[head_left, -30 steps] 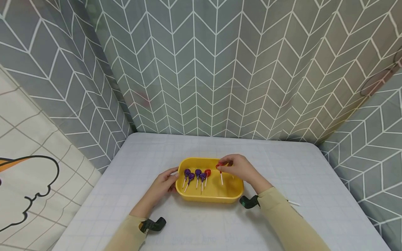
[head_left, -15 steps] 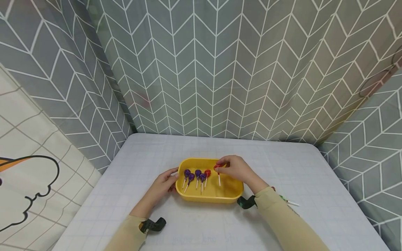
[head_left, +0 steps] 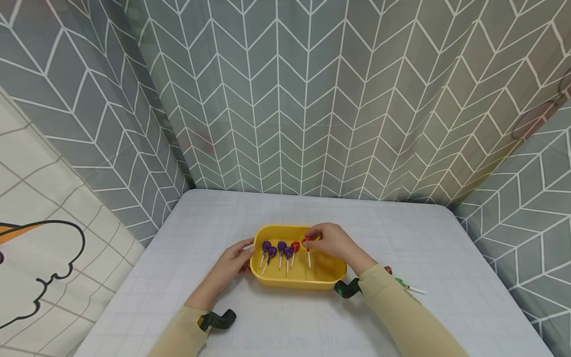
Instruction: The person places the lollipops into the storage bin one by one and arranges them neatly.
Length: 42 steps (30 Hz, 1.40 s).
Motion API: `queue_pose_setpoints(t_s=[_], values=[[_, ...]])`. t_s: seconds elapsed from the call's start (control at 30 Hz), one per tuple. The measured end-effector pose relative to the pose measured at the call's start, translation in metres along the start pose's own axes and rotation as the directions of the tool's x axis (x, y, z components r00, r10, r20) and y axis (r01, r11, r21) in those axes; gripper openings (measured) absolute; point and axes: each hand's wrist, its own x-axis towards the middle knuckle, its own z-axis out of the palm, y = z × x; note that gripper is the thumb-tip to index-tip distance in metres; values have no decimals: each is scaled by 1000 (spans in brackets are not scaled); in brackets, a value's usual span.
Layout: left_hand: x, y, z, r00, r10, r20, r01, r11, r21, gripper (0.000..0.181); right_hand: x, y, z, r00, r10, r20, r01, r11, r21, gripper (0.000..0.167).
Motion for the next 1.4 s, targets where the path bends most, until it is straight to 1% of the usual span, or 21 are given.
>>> queue_pose_setpoints(t_s=[0.2, 0.4, 0.67, 0.87, 0.97, 1.1, 1.4], values=[[0, 1, 0, 1000, -4, -2, 4, 1000, 2, 52, 0, 1, 2, 999, 16, 32, -16, 1000, -23, 21], [0, 1, 0, 1000, -4, 1, 4, 1000, 3, 51, 0, 2, 3, 998, 3, 61, -1, 999, -36, 19], [-1, 1, 0, 1000, -8, -2, 8, 1000, -4, 52, 0, 1, 5, 997, -6, 80, 11, 998, -59, 23], [1, -1, -1, 1000, 22, 16, -22, 1000, -22, 54, -1, -1, 9, 997, -15, 80, 24, 993, -118, 19], [1, -1, 0, 1000, 27, 16, -27, 999, -23, 52, -3, -3, 11, 997, -26, 73, 37, 989, -143, 18], [0, 0, 0, 1000, 21, 15, -20, 1000, -17, 51, -2, -4, 14, 996, -56, 65, 67, 982, -175, 17], [-1, 1, -1, 1000, 11, 18, -11, 1000, -2, 53, 3, 3, 22, 995, -77, 58, 89, 965, -248, 18]])
